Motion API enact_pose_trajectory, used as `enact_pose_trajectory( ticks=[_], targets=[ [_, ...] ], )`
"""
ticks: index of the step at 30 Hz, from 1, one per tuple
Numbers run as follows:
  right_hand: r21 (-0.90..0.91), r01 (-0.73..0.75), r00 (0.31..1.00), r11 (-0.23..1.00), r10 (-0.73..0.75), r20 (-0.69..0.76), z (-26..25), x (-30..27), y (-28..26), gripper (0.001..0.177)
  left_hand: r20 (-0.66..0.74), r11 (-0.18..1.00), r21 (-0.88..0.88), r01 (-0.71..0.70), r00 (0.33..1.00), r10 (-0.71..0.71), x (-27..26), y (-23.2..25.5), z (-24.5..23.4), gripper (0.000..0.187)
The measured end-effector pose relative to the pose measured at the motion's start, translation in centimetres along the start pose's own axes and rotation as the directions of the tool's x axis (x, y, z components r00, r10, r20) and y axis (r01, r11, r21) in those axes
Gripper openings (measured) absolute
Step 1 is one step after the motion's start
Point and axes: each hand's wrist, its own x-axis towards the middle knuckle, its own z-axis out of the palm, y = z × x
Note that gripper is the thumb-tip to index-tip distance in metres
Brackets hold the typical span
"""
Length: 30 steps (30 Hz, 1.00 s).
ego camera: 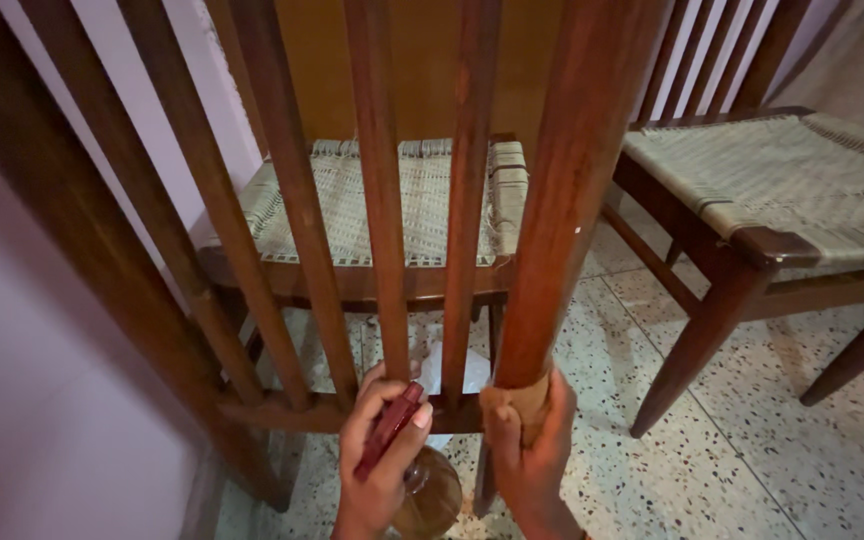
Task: The person sprays a liquid onto a wooden chair and wipes the backrest, spindles, and legs with a cloth.
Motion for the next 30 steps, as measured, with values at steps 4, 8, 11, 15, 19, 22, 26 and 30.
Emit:
enact_pose_trajectory(
  ticks=[4, 8, 11, 15, 19, 22, 26, 30],
  targets=[
    [0.096, -0.283, 0.958, 0.954, 0.276, 0.078, -0.7, -0.2, -1.3, 0.057, -0.004, 0.999, -0.042, 0.018, 1.0, -0.018, -0.2, 0.2, 0.1, 0.021],
    [0.247, -0.142, 0.99, 0.958, 0.137, 0.039, -0.4, 2.9, -3.3, 0.054, 0.0, 0.999, 0.042, -0.013, 1.0, 0.013, -0.1, 0.0, -0.1, 0.02],
    [0.285, -0.131, 0.991, 0.949, 0.127, 0.033, -0.5, 5.0, -4.4, 0.054, -0.049, 0.995, -0.033, 0.096, 0.994, -0.097, 0.0, -0.3, 0.1, 0.023],
    [0.044, 0.014, 0.998, 0.999, -0.011, -0.068, 0.0, 4.4, -3.4, 0.061, -0.006, 0.998, 0.061, -0.024, 1.0, 0.024, -0.1, -0.9, -0.3, 0.021],
    [-0.171, 0.097, 0.994, 0.98, -0.104, -0.03, 0.4, 0.7, 0.3, 0.068, -0.018, 0.999, 0.052, 0.013, 1.0, -0.012, -0.3, -1.3, -0.4, 0.021],
    [-0.175, 0.055, 0.998, 0.983, -0.057, -0.007, 0.2, -2.1, 2.1, 0.072, -0.03, 0.999, -0.001, 0.049, 0.998, -0.049, -0.1, -1.0, -0.1, 0.022],
    [-0.233, 0.047, 0.999, 0.971, -0.045, 0.017, -0.3, -2.5, 2.3, 0.072, -0.02, 0.993, -0.103, 0.066, 0.997, -0.068, -0.2, -0.6, 0.2, 0.023],
    [-0.21, 0.125, 0.992, 0.97, -0.129, -0.009, -0.4, 0.5, 0.1, 0.067, -0.028, 0.996, -0.044, 0.073, 0.997, -0.075, -0.3, -0.4, 0.1, 0.022]
  ],
)
